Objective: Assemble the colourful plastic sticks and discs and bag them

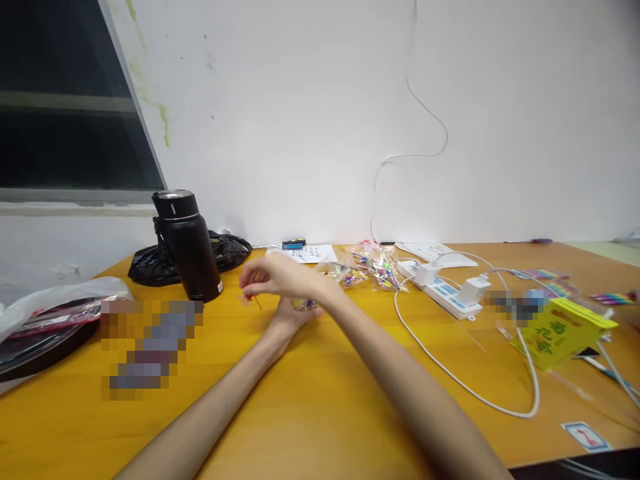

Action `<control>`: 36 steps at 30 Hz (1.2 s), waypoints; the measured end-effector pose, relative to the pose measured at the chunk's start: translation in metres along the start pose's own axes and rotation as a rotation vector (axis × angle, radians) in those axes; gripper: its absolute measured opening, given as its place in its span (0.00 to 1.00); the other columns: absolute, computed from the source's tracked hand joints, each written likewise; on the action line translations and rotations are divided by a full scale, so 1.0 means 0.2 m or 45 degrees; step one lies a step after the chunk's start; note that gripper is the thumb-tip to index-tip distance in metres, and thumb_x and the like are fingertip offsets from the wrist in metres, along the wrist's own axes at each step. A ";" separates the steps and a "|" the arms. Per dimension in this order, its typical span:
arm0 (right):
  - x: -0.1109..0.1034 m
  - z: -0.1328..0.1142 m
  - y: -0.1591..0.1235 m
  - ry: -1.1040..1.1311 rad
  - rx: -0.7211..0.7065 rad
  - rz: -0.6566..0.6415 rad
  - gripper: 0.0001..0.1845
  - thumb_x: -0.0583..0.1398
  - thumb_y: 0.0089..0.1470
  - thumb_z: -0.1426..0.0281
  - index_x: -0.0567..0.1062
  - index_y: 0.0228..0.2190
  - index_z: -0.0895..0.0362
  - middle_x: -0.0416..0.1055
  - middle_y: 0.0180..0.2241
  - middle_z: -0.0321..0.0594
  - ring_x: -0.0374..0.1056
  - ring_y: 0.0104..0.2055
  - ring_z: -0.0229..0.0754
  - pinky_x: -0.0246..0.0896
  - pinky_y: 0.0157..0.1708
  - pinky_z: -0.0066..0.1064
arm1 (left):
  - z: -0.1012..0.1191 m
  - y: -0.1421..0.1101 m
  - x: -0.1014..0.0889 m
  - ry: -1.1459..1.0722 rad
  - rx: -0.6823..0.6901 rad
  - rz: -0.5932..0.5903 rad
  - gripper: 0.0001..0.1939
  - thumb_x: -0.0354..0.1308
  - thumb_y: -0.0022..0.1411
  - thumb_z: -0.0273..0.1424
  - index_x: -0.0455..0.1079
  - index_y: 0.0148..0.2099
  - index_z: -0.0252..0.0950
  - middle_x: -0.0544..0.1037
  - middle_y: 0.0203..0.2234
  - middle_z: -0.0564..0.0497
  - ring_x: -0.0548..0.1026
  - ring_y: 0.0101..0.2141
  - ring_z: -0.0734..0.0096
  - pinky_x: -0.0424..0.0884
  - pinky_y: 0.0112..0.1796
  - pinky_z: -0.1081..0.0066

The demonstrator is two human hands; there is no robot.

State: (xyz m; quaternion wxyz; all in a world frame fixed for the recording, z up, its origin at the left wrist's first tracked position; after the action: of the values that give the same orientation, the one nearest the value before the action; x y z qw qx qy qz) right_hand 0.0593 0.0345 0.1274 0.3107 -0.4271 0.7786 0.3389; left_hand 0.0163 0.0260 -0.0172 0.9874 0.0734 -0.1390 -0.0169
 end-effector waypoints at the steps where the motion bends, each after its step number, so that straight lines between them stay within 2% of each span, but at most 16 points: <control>1: -0.09 -0.03 -0.06 0.065 0.026 0.064 0.02 0.62 0.59 0.75 0.76 0.36 0.58 0.80 0.32 0.38 0.75 0.36 0.36 0.65 0.39 0.27 | 0.01 0.00 0.01 -0.005 -0.023 -0.003 0.41 0.76 0.41 0.27 0.62 0.56 0.42 0.80 0.44 0.46 0.80 0.48 0.54 0.70 0.54 0.55; 3: -0.25 -0.07 -0.19 0.094 0.126 0.186 0.03 0.63 0.59 0.72 0.75 0.37 0.57 0.80 0.34 0.39 0.75 0.38 0.38 0.67 0.41 0.29 | 0.02 -0.01 0.02 -0.046 -0.080 -0.026 0.43 0.77 0.41 0.26 0.59 0.57 0.42 0.80 0.45 0.46 0.81 0.46 0.57 0.70 0.54 0.57; 6: -0.47 -0.08 -0.38 -0.006 0.260 0.467 0.09 0.66 0.55 0.67 0.76 0.38 0.57 0.80 0.35 0.40 0.76 0.40 0.42 0.69 0.42 0.34 | 0.04 -0.02 0.04 -0.131 -0.147 -0.050 0.45 0.78 0.40 0.26 0.57 0.56 0.42 0.78 0.49 0.46 0.81 0.46 0.59 0.70 0.54 0.59; 9: -0.59 -0.06 -0.53 -0.123 0.363 0.640 0.12 0.67 0.54 0.66 0.76 0.40 0.56 0.79 0.34 0.42 0.76 0.39 0.44 0.69 0.38 0.36 | 0.05 -0.02 0.03 -0.180 -0.166 -0.085 0.44 0.78 0.39 0.26 0.58 0.56 0.42 0.78 0.50 0.46 0.81 0.47 0.60 0.69 0.54 0.59; 11: -0.63 -0.05 -0.58 -0.199 0.435 0.650 0.10 0.66 0.54 0.66 0.76 0.39 0.57 0.79 0.34 0.43 0.75 0.38 0.44 0.68 0.37 0.35 | 0.05 -0.02 0.03 -0.208 -0.177 -0.115 0.44 0.78 0.40 0.25 0.58 0.56 0.42 0.79 0.49 0.46 0.81 0.48 0.60 0.68 0.56 0.59; 16: -0.62 0.00 -0.58 -0.261 0.529 0.476 0.05 0.64 0.53 0.69 0.79 0.33 0.57 0.80 0.34 0.42 0.75 0.38 0.43 0.67 0.37 0.34 | 0.05 -0.03 0.03 -0.277 -0.215 -0.143 0.45 0.77 0.41 0.22 0.59 0.57 0.43 0.80 0.48 0.47 0.80 0.49 0.61 0.65 0.58 0.59; 20: -0.56 0.03 -0.52 -0.209 0.540 0.234 0.06 0.64 0.52 0.71 0.80 0.34 0.57 0.80 0.33 0.40 0.75 0.36 0.42 0.65 0.34 0.32 | 0.06 -0.04 0.04 -0.300 -0.214 -0.158 0.44 0.77 0.42 0.21 0.59 0.58 0.43 0.79 0.51 0.46 0.80 0.49 0.62 0.65 0.59 0.59; 23: -0.53 0.05 -0.50 -0.220 0.550 0.120 0.07 0.64 0.50 0.73 0.81 0.34 0.57 0.80 0.33 0.40 0.74 0.35 0.41 0.64 0.33 0.31 | 0.07 -0.04 0.04 -0.306 -0.211 -0.163 0.43 0.77 0.42 0.21 0.60 0.57 0.43 0.78 0.52 0.46 0.80 0.48 0.63 0.64 0.59 0.59; 29: -0.52 0.04 -0.49 -0.286 0.539 0.083 0.09 0.63 0.51 0.73 0.82 0.35 0.58 0.80 0.34 0.40 0.72 0.34 0.39 0.62 0.31 0.30 | 0.07 -0.04 0.04 -0.333 -0.218 -0.177 0.43 0.76 0.42 0.20 0.61 0.57 0.42 0.78 0.53 0.46 0.80 0.48 0.64 0.62 0.61 0.58; 36: -0.51 0.03 -0.49 -0.207 0.533 0.081 0.08 0.63 0.51 0.72 0.82 0.34 0.58 0.80 0.34 0.40 0.72 0.35 0.39 0.62 0.32 0.30 | 0.10 -0.05 0.06 -0.347 -0.246 -0.162 0.43 0.76 0.42 0.19 0.62 0.58 0.42 0.79 0.51 0.46 0.79 0.49 0.64 0.60 0.62 0.58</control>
State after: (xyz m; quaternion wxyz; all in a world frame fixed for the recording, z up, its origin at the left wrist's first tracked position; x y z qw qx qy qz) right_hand 0.1924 0.0462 0.1768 0.4436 -0.2999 0.8173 0.2129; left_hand 0.0219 0.0134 0.0026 0.9589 -0.0162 -0.2642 -0.1023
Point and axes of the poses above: each hand's wrist, its own y-axis towards the middle knuckle, its own x-axis out of the palm, z = x × y, the point moved 2 cm from there along y, towards the middle knuckle
